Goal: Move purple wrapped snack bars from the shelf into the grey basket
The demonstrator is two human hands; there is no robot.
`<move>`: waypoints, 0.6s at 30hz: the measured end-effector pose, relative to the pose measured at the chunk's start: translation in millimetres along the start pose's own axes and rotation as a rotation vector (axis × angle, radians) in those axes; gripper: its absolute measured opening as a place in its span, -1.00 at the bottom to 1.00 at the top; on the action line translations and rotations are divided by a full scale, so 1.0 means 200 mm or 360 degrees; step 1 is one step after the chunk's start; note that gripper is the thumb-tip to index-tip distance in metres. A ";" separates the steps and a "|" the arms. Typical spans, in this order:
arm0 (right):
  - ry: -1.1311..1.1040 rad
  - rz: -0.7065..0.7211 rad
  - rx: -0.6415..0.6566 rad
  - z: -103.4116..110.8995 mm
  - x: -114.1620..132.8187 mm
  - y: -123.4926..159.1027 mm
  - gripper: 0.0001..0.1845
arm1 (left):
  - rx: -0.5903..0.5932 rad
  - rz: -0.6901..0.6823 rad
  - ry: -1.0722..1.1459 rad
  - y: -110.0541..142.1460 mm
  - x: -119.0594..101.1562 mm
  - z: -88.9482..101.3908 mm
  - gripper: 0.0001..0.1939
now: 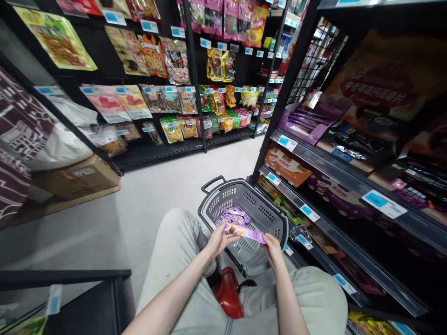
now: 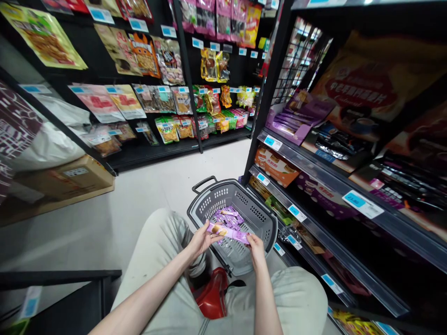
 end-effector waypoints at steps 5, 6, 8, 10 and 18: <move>-0.0016 -0.0024 -0.0015 0.01 0.00 0.01 -0.53 | 0.0071 0.0003 0.0032 0.00 0.01 -0.01 -0.50; 0.0003 -0.0018 -0.0012 0.01 0.01 0.01 -0.52 | 0.0087 -0.0001 0.0028 0.00 0.00 -0.01 -0.49; 0.0065 0.0014 0.0000 0.00 0.02 0.01 -0.52 | 0.0110 -0.0006 0.0017 0.00 0.00 -0.02 -0.47; 0.0129 0.0056 0.0004 0.00 0.04 0.02 -0.51 | 0.0111 -0.0005 0.0002 0.01 0.00 -0.02 -0.46; 0.0622 0.0002 -0.0021 0.09 -0.02 -0.02 -0.53 | -0.0181 -0.0206 -0.0904 -0.04 -0.07 0.09 -0.47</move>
Point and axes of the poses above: each hand's wrist, its own y-axis away from the middle knuckle, its own z-axis out of the back of the hand, x = y × z, the point moved 9 cm from there along -y, towards the middle knuckle, and after that the axes turned 11 degrees about y, right-handed, at the moved point
